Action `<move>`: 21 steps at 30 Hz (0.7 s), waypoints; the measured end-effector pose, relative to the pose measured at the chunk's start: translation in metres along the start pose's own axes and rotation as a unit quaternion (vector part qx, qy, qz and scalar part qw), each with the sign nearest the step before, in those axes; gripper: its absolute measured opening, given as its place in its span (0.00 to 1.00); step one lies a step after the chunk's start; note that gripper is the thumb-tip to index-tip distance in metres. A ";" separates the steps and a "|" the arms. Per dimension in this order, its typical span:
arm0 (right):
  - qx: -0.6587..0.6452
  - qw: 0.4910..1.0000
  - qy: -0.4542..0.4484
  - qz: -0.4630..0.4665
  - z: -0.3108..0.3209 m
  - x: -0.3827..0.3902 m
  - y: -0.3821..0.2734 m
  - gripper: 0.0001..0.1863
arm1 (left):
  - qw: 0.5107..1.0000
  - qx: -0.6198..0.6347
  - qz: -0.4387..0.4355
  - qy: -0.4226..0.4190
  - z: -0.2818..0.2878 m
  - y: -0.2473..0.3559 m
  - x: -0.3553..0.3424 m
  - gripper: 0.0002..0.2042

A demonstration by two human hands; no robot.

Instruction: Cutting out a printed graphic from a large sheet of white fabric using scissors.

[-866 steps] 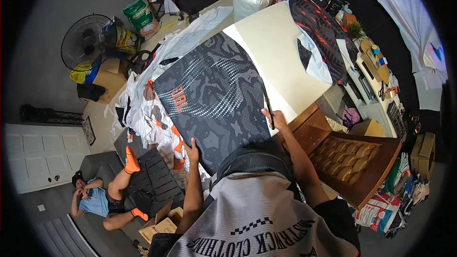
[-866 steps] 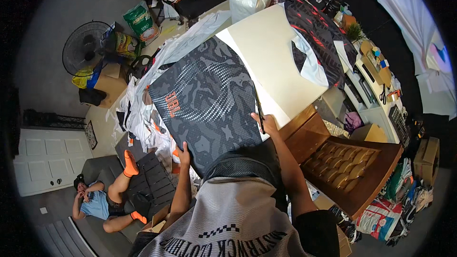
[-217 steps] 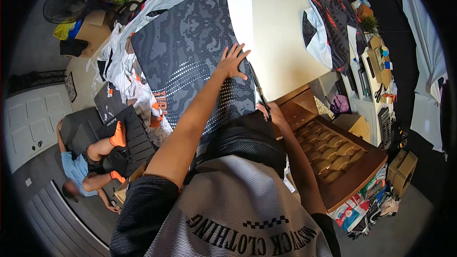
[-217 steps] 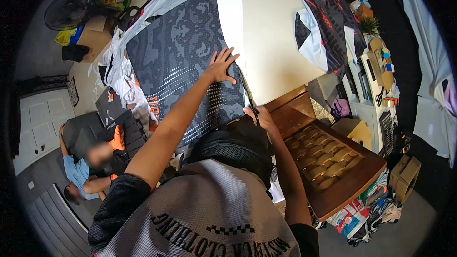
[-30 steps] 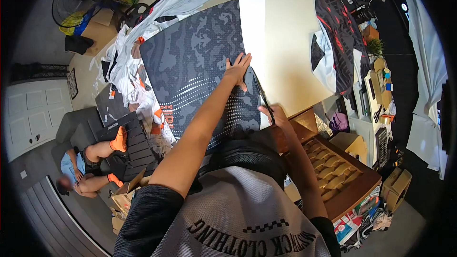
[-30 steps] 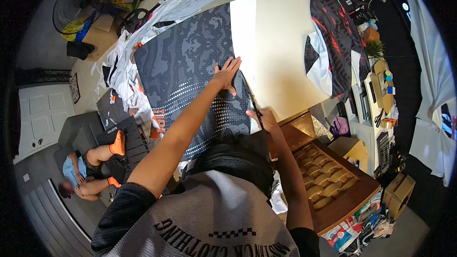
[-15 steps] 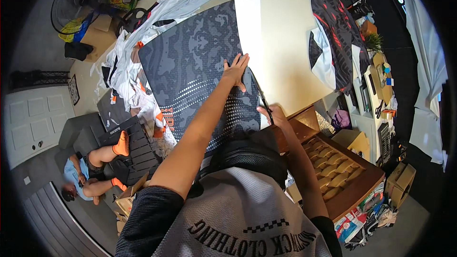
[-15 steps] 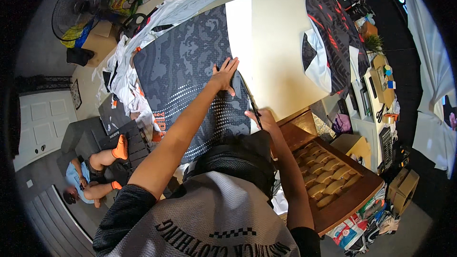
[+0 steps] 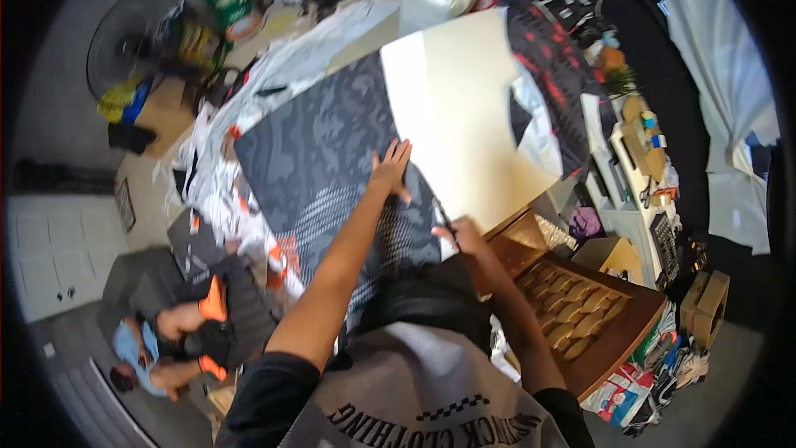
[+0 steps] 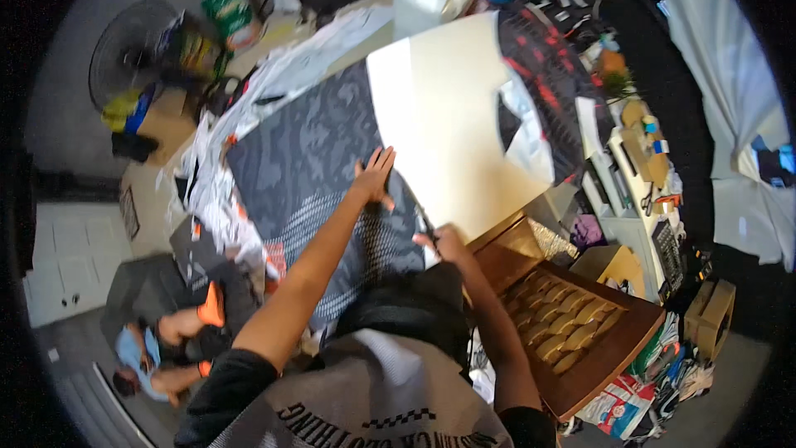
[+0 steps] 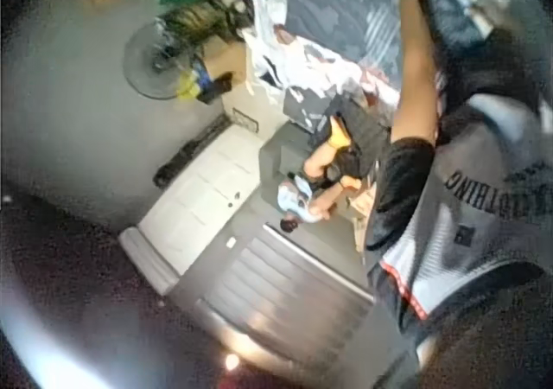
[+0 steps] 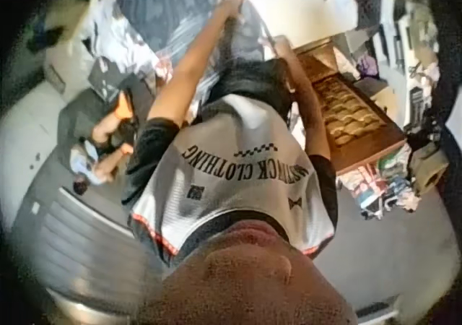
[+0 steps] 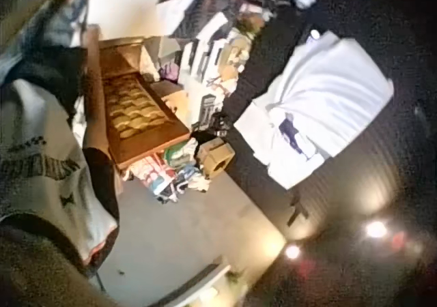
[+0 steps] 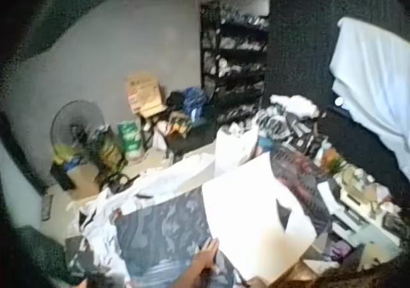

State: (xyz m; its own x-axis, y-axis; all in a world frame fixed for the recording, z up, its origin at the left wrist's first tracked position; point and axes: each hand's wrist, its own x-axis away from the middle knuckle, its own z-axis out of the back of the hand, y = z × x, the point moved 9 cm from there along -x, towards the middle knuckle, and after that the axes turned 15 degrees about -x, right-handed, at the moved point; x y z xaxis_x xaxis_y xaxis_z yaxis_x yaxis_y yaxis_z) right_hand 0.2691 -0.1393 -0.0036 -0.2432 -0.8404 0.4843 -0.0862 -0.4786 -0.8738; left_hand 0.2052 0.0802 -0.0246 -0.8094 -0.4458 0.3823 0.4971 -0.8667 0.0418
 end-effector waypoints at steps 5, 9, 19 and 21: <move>0.015 1.000 -0.011 0.021 0.001 0.039 0.005 0.25 | 1.000 0.006 -0.006 0.004 -0.003 0.001 0.000 0.75; 0.009 0.999 0.027 -0.019 -0.006 0.108 0.034 0.25 | 0.997 0.052 -0.034 0.055 0.009 0.000 0.014 0.71; 0.043 0.953 0.297 -0.037 -0.021 0.241 0.083 0.37 | 0.959 0.153 -0.051 0.232 -0.018 -0.038 0.118 0.44; 0.012 0.963 0.247 -0.112 -0.030 0.246 0.103 0.37 | 0.944 0.208 -0.028 0.253 -0.022 -0.058 0.137 0.43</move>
State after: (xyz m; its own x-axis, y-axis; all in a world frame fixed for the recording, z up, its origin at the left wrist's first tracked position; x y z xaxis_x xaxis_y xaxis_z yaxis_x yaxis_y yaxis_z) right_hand 0.1718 -0.3878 0.0246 -0.6506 -0.4957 0.5753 -0.1688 -0.6442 -0.7460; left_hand 0.0584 0.0644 0.0049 -0.8312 -0.5435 -0.1175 0.4438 -0.7757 0.4486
